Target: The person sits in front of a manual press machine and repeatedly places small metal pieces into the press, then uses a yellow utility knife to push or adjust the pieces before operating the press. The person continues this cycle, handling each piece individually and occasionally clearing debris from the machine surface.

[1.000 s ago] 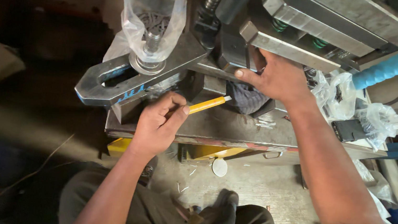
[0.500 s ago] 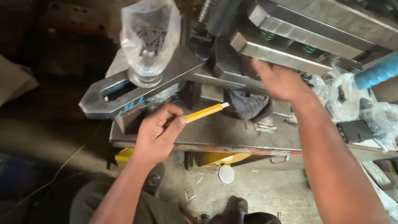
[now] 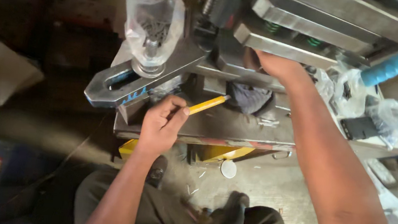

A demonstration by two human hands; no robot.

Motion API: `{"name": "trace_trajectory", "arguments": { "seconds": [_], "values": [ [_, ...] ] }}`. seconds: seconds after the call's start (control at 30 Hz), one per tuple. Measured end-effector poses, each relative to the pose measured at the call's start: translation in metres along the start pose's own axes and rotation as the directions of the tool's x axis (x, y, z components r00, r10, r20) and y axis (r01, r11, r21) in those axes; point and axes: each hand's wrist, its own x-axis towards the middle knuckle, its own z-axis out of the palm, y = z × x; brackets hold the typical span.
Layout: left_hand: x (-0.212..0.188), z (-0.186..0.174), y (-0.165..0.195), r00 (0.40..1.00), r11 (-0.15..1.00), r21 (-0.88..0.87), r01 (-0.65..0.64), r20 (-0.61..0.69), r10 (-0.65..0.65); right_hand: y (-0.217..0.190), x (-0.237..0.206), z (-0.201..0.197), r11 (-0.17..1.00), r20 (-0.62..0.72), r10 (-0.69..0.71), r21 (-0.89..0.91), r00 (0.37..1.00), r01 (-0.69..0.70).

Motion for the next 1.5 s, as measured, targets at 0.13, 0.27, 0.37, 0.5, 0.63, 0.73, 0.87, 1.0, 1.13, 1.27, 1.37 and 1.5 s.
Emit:
{"name": "trace_trajectory", "arguments": {
  "seconds": [0.13,0.27,0.37,0.5,0.63,0.73,0.87,1.0,1.13,1.27,1.37,1.5],
  "values": [
    [0.001,0.01,0.021,0.995,0.988,-0.144,0.058,-0.075,-0.07,0.001,-0.006,-0.002,0.977,-0.142,-0.178,-0.141,0.974,0.158],
    [0.015,0.037,0.041,0.978,0.99,-0.018,-0.14,-0.16,0.136,0.005,-0.017,-0.005,0.848,-0.322,-0.524,-0.279,0.788,0.45],
    [0.047,0.061,0.049,0.944,0.955,0.167,-0.245,-0.186,0.274,0.006,-0.023,-0.007,0.989,-0.043,-0.058,-0.14,0.997,0.052],
    [0.081,0.082,0.05,0.939,0.962,0.119,-0.248,-0.216,0.269,0.008,-0.024,-0.005,0.913,-0.28,-0.398,-0.21,0.874,0.348],
    [0.092,0.091,0.045,0.939,0.962,0.148,-0.228,-0.23,0.258,0.009,-0.027,-0.007,0.965,-0.25,-0.251,-0.145,0.935,0.22],
    [0.093,0.096,0.04,0.945,0.968,0.1,-0.229,-0.218,0.246,0.005,-0.029,-0.009,0.973,-0.218,-0.203,-0.154,0.955,0.171],
    [0.091,0.099,0.036,0.954,0.97,0.117,-0.215,-0.189,0.235,-0.001,-0.033,-0.012,0.977,-0.268,-0.206,-0.116,0.941,0.181],
    [0.088,0.091,0.042,0.922,0.869,0.352,-0.348,-0.039,0.386,-0.006,-0.037,-0.017,0.986,-0.237,-0.097,-0.152,0.967,0.062],
    [0.086,0.089,0.053,0.866,0.731,0.497,-0.467,0.09,0.492,-0.01,-0.042,-0.023,0.995,-0.194,-0.053,-0.094,0.98,0.035],
    [0.086,0.09,0.063,0.815,0.596,0.596,-0.537,0.186,0.549,-0.012,-0.044,-0.026,0.997,-0.213,-0.072,-0.039,0.974,0.065],
    [0.086,0.087,0.07,0.762,0.391,0.693,-0.606,0.363,0.537,-0.012,-0.042,-0.025,0.994,-0.191,-0.093,-0.073,0.977,0.08],
    [0.086,0.085,0.073,0.751,0.411,0.669,-0.619,0.351,0.559,-0.012,-0.04,-0.023,0.994,-0.22,-0.081,-0.092,0.972,0.062]
  ]
}}
